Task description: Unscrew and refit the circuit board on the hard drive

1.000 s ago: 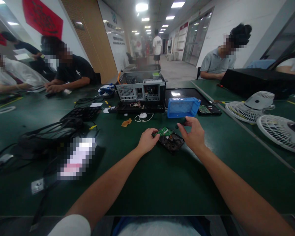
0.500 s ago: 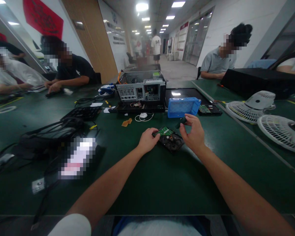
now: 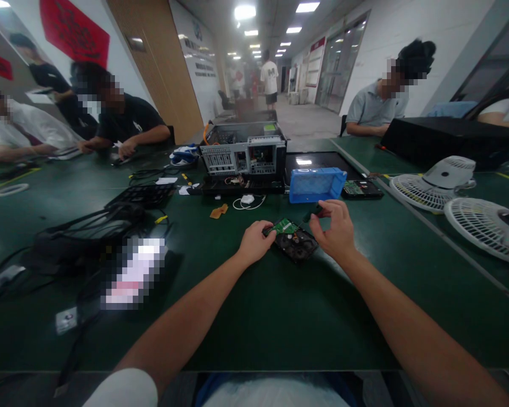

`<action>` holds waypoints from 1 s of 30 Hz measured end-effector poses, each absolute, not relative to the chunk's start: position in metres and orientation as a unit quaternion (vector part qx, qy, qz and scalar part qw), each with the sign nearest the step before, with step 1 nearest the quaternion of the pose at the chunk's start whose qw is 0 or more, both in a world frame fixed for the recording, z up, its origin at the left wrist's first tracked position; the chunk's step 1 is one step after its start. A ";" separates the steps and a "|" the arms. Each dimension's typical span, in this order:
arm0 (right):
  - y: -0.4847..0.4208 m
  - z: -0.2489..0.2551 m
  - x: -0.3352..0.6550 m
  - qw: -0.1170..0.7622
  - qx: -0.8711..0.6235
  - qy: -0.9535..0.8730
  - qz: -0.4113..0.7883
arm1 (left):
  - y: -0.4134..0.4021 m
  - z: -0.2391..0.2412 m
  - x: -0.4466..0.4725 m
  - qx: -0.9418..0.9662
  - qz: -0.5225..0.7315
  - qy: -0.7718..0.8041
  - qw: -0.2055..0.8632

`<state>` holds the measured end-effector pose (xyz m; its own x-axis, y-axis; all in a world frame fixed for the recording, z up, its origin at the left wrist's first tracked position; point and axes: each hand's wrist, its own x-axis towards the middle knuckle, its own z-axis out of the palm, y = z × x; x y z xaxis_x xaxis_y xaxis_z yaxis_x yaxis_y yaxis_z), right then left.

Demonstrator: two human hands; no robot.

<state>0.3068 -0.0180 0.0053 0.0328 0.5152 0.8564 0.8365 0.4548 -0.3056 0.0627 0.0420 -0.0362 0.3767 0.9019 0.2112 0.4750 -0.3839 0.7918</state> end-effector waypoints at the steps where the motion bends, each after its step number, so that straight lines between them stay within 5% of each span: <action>1: -0.018 0.005 0.307 0.520 -0.496 -0.679 -0.151 | 0.042 -0.036 0.063 0.765 0.328 0.452 0.322; 30: -0.017 0.006 0.307 0.525 -0.501 -0.660 -0.195 | 0.044 -0.039 0.062 0.768 0.325 0.454 0.314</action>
